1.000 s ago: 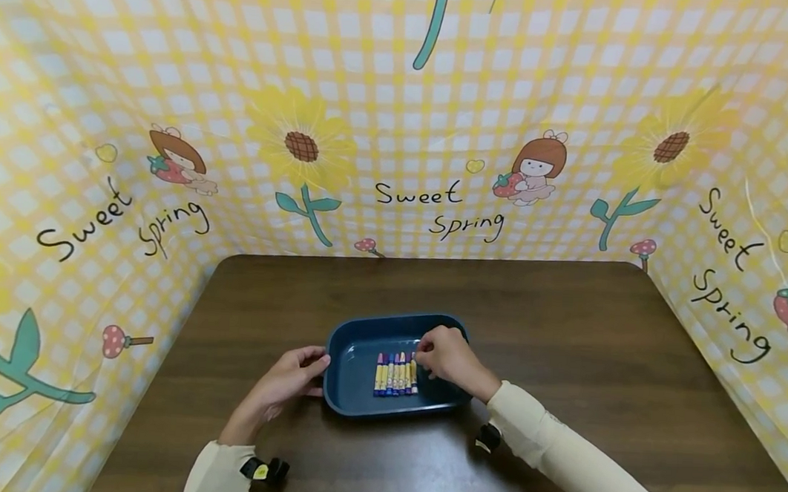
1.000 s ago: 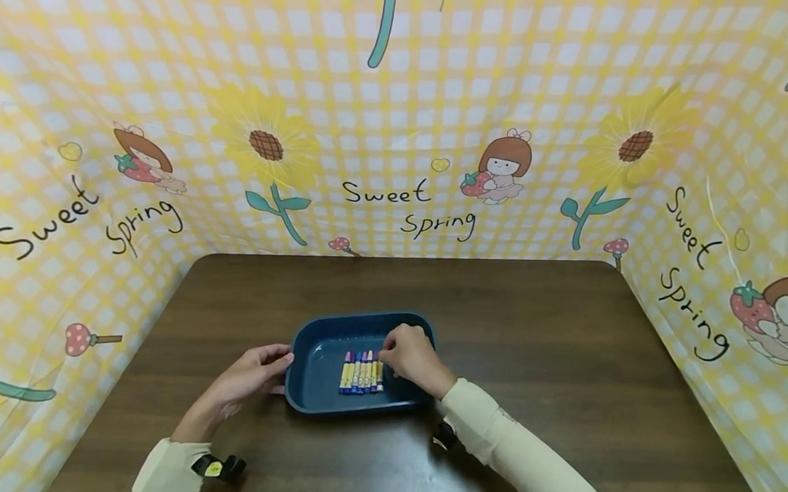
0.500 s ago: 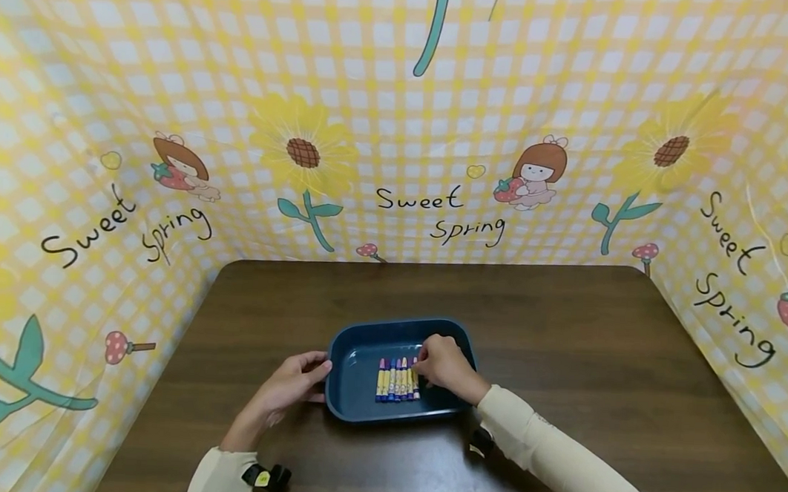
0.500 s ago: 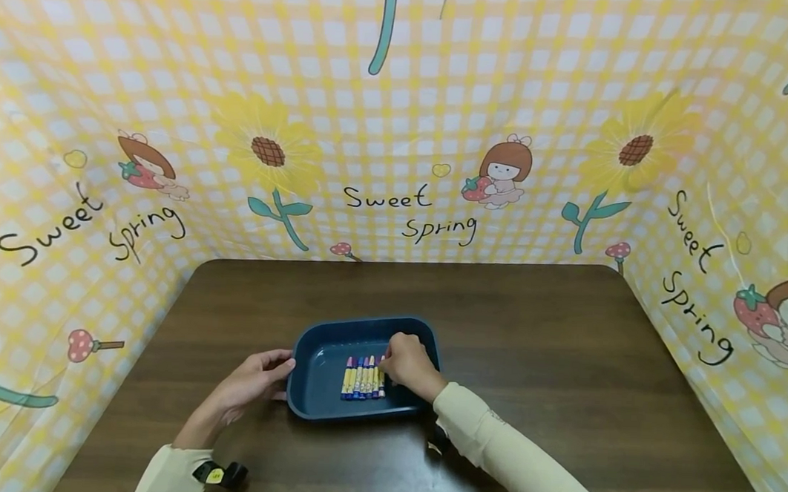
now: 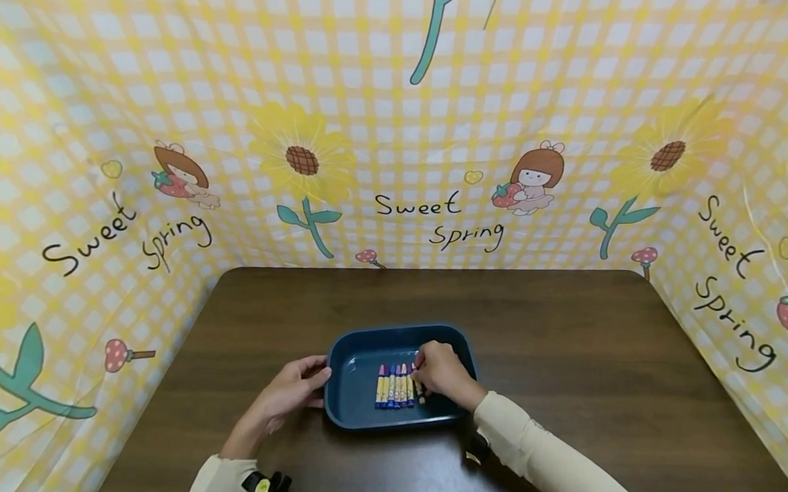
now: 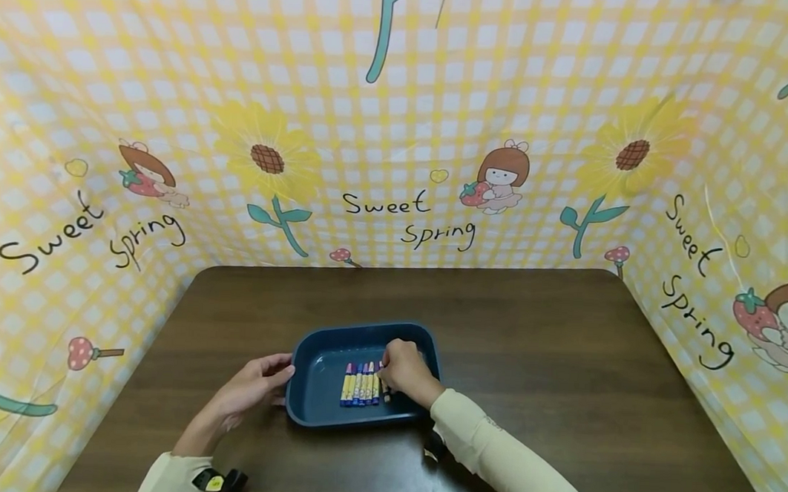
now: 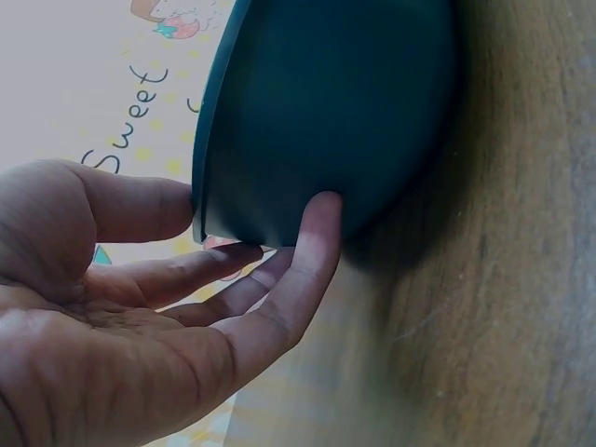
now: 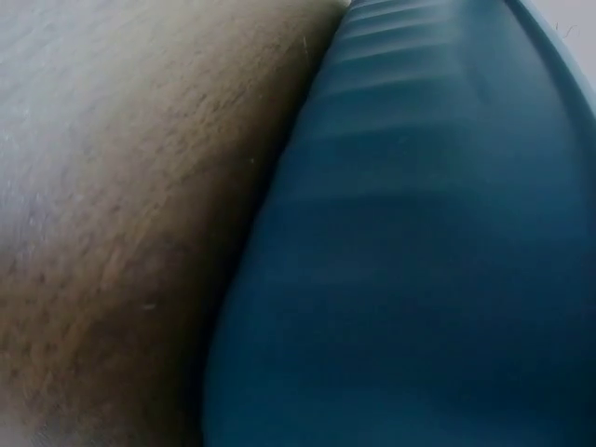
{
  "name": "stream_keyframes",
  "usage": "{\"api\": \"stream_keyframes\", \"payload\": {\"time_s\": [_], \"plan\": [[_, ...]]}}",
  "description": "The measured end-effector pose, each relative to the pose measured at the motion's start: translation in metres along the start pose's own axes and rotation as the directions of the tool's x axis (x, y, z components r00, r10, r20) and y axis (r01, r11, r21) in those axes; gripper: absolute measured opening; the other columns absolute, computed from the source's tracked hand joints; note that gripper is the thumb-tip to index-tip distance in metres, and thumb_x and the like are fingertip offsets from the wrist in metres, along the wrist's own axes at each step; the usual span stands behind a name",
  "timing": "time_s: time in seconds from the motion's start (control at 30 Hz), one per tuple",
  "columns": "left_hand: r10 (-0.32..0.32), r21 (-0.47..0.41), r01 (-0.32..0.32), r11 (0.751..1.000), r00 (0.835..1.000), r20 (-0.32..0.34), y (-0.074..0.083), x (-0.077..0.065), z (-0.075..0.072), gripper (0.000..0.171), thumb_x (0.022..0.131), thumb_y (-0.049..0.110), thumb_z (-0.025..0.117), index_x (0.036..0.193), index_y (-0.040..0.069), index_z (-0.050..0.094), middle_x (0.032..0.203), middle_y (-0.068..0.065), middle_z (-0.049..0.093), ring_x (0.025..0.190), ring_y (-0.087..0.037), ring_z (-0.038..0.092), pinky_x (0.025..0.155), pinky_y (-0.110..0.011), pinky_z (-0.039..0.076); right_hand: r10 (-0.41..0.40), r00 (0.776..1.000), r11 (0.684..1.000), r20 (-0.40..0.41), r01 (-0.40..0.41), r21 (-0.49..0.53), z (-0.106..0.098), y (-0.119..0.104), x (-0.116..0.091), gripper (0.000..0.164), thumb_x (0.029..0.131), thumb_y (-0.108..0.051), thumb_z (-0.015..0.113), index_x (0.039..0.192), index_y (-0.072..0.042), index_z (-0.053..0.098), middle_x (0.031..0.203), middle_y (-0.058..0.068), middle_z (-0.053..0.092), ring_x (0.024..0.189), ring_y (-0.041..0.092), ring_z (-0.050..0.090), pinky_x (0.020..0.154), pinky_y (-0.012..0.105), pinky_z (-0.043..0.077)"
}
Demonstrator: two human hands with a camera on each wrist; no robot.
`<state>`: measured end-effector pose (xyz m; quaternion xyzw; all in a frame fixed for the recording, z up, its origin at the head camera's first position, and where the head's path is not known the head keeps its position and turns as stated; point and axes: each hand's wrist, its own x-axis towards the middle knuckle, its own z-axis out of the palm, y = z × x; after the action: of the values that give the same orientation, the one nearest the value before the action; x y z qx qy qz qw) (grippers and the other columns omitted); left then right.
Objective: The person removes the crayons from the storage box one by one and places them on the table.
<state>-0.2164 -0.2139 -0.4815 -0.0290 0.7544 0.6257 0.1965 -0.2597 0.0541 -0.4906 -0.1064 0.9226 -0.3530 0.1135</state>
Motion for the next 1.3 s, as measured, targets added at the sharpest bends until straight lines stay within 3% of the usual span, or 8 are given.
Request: {"api": "stream_keyframes", "payload": {"time_s": [0.23, 0.43, 0.57, 0.7, 0.9, 1.17, 1.3], "plan": [[-0.005, -0.007, 0.005, 1.000, 1.000, -0.005, 0.001, -0.001, 0.001, 0.046, 0.097, 0.019, 0.048, 0.136, -0.003, 0.037, 0.129, -0.026, 0.048, 0.101, -0.028, 0.060, 0.080, -0.041, 0.055, -0.006, 1.000, 0.999, 0.003, 0.006, -0.048, -0.002, -0.001, -0.001, 0.005, 0.080, -0.005, 0.067, 0.077, -0.005, 0.062, 0.065, 0.001, 0.059, 0.044, 0.009, 0.054, 0.039, 0.020, 0.042], [-0.009, -0.012, 0.009, 1.000, 1.000, -0.020, -0.002, 0.000, 0.002, 0.045, 0.097, 0.018, 0.048, 0.136, -0.002, 0.038, 0.129, -0.025, 0.048, 0.103, -0.028, 0.059, 0.080, -0.041, 0.055, -0.028, 0.999, 0.999, 0.041, 0.029, -0.039, -0.003, -0.001, -0.005, 0.043, 0.081, 0.001, 0.059, 0.050, -0.017, 0.033, 0.043, -0.005, 0.032, 0.035, 0.008, 0.035, 0.033, 0.019, 0.026], [-0.002, -0.033, 0.001, 0.999, 1.000, -0.006, -0.005, 0.001, 0.001, 0.045, 0.097, 0.017, 0.048, 0.136, -0.002, 0.038, 0.130, -0.025, 0.048, 0.104, -0.029, 0.059, 0.080, -0.042, 0.055, -0.096, 0.994, 0.995, 0.047, 0.097, -0.035, 0.000, 0.001, -0.010, 0.049, 0.079, 0.006, 0.053, 0.046, -0.019, 0.026, 0.038, -0.006, 0.031, 0.030, 0.009, 0.041, 0.032, 0.019, 0.031], [-0.001, -0.032, 0.000, 0.999, 1.000, -0.008, -0.007, 0.001, 0.001, 0.044, 0.097, 0.016, 0.047, 0.136, -0.002, 0.038, 0.130, -0.025, 0.048, 0.104, -0.029, 0.059, 0.080, -0.043, 0.054, -0.153, 0.988, 0.987, 0.034, 0.154, -0.034, 0.002, 0.001, -0.012, 0.045, 0.077, 0.010, 0.049, 0.046, -0.017, 0.030, 0.037, -0.002, 0.039, 0.033, 0.013, 0.054, 0.032, 0.022, 0.040], [0.005, -0.023, -0.005, 1.000, 1.000, -0.016, -0.006, 0.003, 0.001, 0.043, 0.096, 0.016, 0.048, 0.135, -0.001, 0.040, 0.128, -0.024, 0.049, 0.104, -0.029, 0.058, 0.080, -0.042, 0.055, -0.151, 0.989, 0.988, 0.010, 0.151, -0.037, 0.000, 0.002, -0.012, 0.044, 0.076, 0.008, 0.051, 0.044, -0.016, 0.032, 0.036, -0.004, 0.039, 0.029, 0.010, 0.047, 0.030, 0.019, 0.032], [0.007, -0.028, -0.007, 1.000, 1.000, -0.002, -0.007, 0.003, 0.000, 0.045, 0.096, 0.017, 0.049, 0.135, -0.002, 0.039, 0.127, -0.025, 0.049, 0.100, -0.026, 0.059, 0.080, -0.042, 0.055, -0.077, 0.997, 0.997, -0.007, 0.077, -0.018, -0.007, 0.006, -0.016, 0.048, 0.079, -0.003, 0.062, 0.045, -0.017, 0.031, 0.038, -0.006, 0.031, 0.030, 0.008, 0.042, 0.033, 0.018, 0.027], [0.000, -0.032, 0.000, 0.999, 1.000, -0.016, -0.007, 0.002, 0.000, 0.043, 0.095, 0.018, 0.050, 0.134, -0.001, 0.042, 0.126, -0.023, 0.051, 0.099, -0.026, 0.059, 0.080, -0.041, 0.055, -0.114, 0.991, 0.993, -0.075, 0.114, -0.010, -0.018, 0.008, -0.016, 0.025, 0.077, -0.006, 0.066, 0.054, -0.010, 0.058, 0.048, -0.005, 0.051, 0.040, 0.005, 0.048, 0.040, 0.020, 0.038]]}}
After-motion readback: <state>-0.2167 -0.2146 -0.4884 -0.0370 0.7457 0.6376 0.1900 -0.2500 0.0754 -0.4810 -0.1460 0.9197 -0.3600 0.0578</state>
